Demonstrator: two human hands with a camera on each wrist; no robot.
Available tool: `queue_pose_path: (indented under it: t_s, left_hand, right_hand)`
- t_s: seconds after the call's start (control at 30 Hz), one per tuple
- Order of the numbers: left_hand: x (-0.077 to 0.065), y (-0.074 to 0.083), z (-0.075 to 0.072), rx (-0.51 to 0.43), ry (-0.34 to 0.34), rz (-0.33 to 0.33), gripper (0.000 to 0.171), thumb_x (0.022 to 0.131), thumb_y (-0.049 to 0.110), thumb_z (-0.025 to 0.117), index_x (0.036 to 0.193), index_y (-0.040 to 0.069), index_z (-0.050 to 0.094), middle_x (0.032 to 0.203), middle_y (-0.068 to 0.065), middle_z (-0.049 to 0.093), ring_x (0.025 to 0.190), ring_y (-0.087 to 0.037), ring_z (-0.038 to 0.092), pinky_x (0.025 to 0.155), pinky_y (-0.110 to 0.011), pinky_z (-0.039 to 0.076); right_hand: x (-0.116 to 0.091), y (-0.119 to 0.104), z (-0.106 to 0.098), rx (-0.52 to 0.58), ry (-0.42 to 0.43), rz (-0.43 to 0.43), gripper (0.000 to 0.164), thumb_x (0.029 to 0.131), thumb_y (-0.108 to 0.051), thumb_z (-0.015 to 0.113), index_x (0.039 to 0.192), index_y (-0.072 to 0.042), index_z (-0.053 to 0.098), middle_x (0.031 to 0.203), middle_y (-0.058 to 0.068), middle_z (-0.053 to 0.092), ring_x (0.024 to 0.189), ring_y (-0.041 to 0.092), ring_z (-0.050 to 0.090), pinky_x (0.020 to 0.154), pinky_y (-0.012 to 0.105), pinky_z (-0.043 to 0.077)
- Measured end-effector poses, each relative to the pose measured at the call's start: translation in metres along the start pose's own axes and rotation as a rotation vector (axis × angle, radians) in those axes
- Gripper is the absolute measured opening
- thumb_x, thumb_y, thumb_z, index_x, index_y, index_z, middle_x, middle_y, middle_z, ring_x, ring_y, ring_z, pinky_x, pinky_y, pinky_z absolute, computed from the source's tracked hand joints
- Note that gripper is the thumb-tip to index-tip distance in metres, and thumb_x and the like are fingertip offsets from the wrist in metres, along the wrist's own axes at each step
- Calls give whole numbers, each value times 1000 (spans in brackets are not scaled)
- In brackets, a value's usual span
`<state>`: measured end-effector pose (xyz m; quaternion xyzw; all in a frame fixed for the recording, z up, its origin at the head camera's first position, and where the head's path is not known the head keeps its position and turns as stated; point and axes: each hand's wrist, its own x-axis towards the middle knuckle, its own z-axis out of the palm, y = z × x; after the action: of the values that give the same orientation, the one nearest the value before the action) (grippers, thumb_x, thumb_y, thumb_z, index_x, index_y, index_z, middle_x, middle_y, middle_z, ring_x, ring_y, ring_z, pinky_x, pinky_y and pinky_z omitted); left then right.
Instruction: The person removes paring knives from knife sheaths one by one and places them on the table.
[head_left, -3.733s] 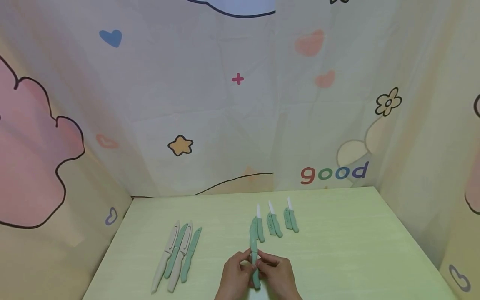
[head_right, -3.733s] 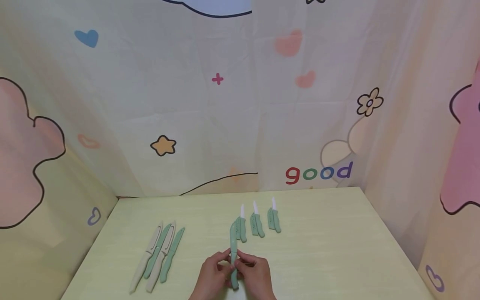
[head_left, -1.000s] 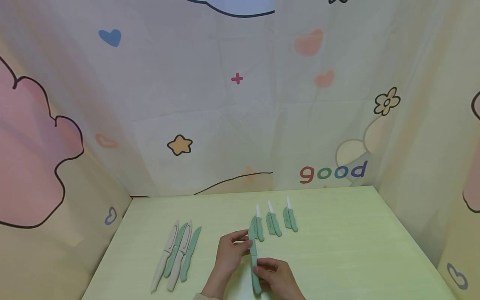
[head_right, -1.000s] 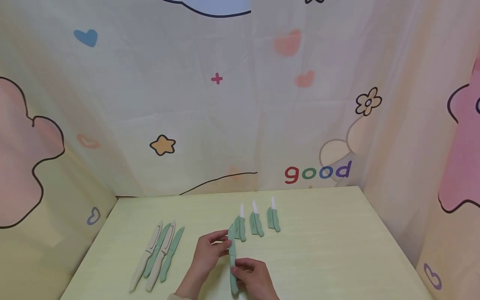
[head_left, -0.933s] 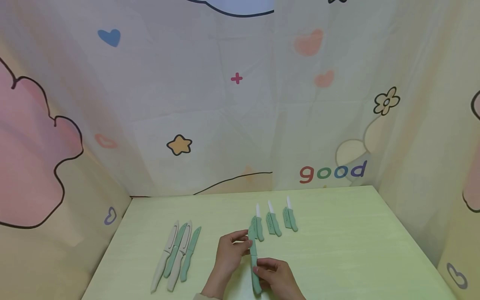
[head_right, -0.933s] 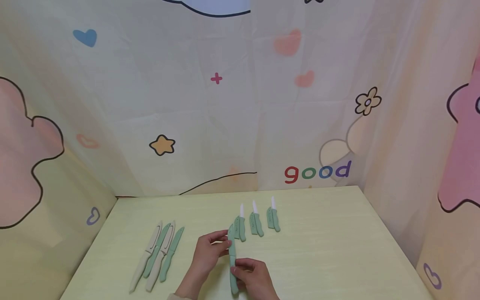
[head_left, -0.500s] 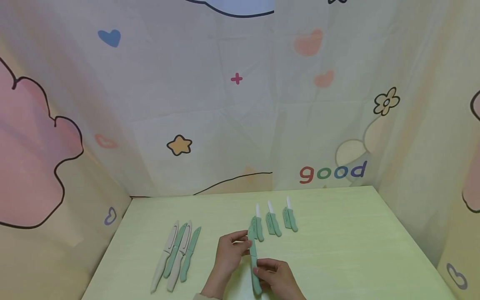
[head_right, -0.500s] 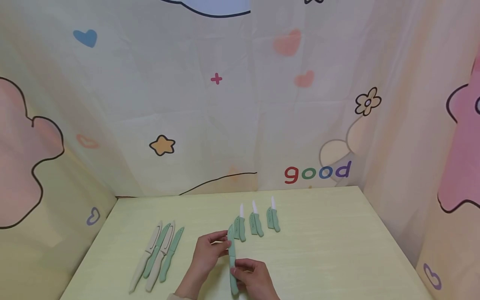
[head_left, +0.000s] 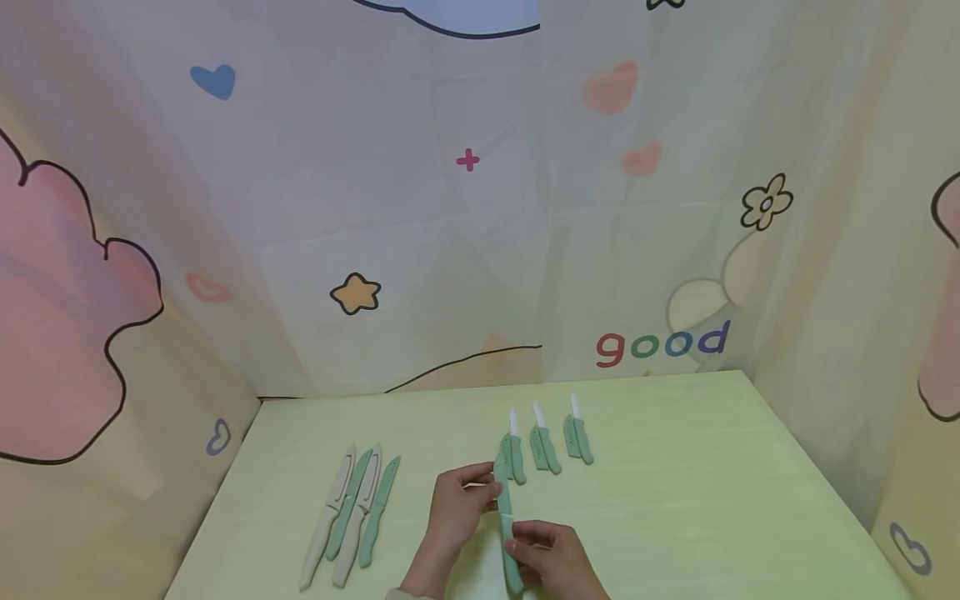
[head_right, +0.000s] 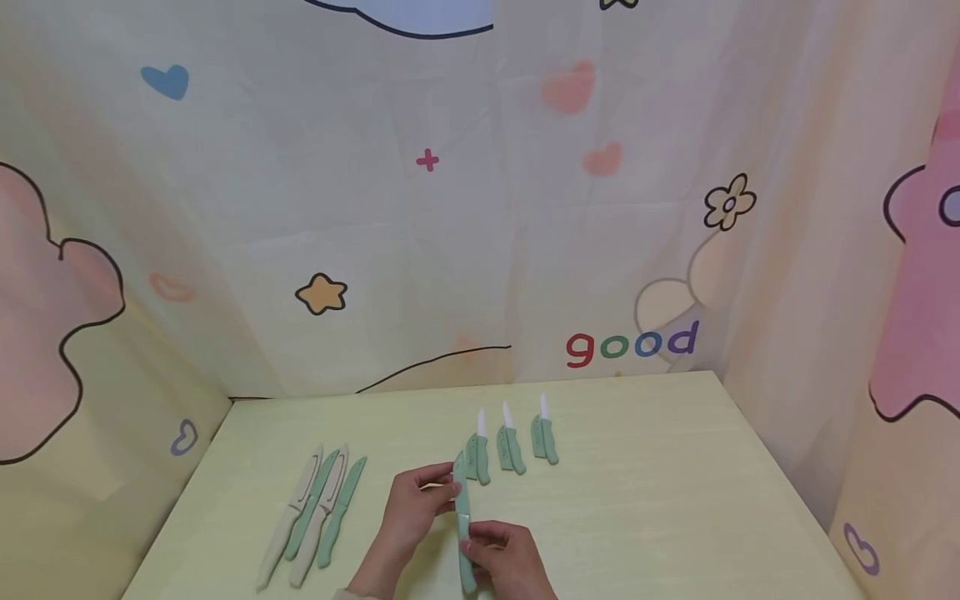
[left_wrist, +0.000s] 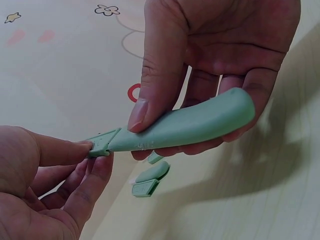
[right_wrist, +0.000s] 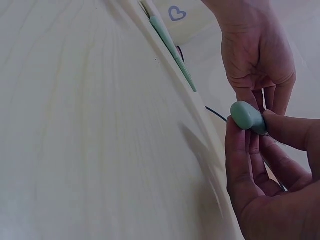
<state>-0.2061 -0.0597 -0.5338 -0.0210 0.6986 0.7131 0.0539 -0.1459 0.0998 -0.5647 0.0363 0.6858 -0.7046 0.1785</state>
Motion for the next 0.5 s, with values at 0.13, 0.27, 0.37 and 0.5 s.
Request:
queue_pose_path:
  t_s: [0.13, 0.27, 0.37, 0.5]
  left_hand:
    - [5, -9, -1, -2, 4, 3, 36, 82, -3, 70, 117, -6, 65, 96, -17, 63, 82, -21, 64, 69, -31, 62]
    - [5, -9, -1, 11, 19, -4, 36, 81, -2, 71, 117, -6, 65, 96, -17, 63, 82, -21, 64, 68, -32, 62]
    - [5, -7, -1, 13, 22, -13, 36, 82, -3, 71, 117, -6, 65, 96, -16, 63, 81, -20, 64, 69, -32, 62]
    - [4, -3, -1, 6, 22, -12, 36, 82, -5, 70, 118, -7, 64, 96, -17, 63, 81, -20, 64, 70, -34, 62]
  right_hand:
    - [1, 2, -1, 7, -4, -1, 40, 88, -15, 71, 118, 10, 61, 101, 13, 71, 79, 21, 65, 68, 35, 60]
    - [0, 3, -1, 14, -10, 2, 40, 88, -16, 72, 117, 10, 61, 100, 12, 71, 79, 21, 66, 67, 33, 60]
    - [-1, 4, -1, 19, -16, 5, 41, 87, -18, 72, 116, 9, 62, 98, 10, 71, 80, 20, 65, 66, 32, 60]
    - [-2, 4, -1, 15, -21, 9, 40, 86, -19, 73, 115, 8, 63, 93, 6, 71, 80, 17, 63, 65, 31, 60]
